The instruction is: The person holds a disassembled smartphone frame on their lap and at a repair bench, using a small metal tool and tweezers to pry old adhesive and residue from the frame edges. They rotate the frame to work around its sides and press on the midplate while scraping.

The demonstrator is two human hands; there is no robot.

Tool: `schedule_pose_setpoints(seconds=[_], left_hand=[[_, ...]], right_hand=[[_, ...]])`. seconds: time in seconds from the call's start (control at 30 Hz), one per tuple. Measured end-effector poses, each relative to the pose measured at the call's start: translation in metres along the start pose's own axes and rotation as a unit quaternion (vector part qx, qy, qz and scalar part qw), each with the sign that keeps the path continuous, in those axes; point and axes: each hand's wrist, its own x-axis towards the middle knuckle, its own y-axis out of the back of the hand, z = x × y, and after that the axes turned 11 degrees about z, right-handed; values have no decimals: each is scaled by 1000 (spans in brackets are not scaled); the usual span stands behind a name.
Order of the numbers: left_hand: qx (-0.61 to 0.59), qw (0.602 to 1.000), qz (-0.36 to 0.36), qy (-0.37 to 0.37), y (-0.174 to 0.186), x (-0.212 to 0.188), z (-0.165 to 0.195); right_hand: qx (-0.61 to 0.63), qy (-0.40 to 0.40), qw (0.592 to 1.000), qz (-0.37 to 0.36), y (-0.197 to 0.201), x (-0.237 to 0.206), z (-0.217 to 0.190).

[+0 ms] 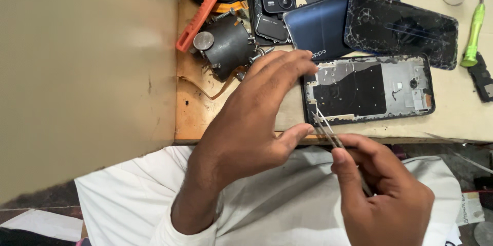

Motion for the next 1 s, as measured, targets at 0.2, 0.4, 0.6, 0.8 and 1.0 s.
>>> schedule_pose_setpoints(seconds=[0.2, 0.4, 0.6, 0.8, 1.0], left_hand=[[7, 998, -3, -59, 0, 0, 1], [60, 992, -30, -111, 0, 7, 12], [115, 980, -73, -148, 2, 17, 13], [66, 984, -53, -154, 6, 16, 6], [-41, 994, -41, -87, 11, 14, 1]], right_hand=[[-40, -2, 999, 16, 19, 8, 12], [-96, 37, 995, 7, 31, 5, 24], [-52, 82, 995, -12, 32, 3, 30], [-57, 77, 995, -25, 29, 2, 27], [-36, 84, 995, -27, 22, 2, 20]])
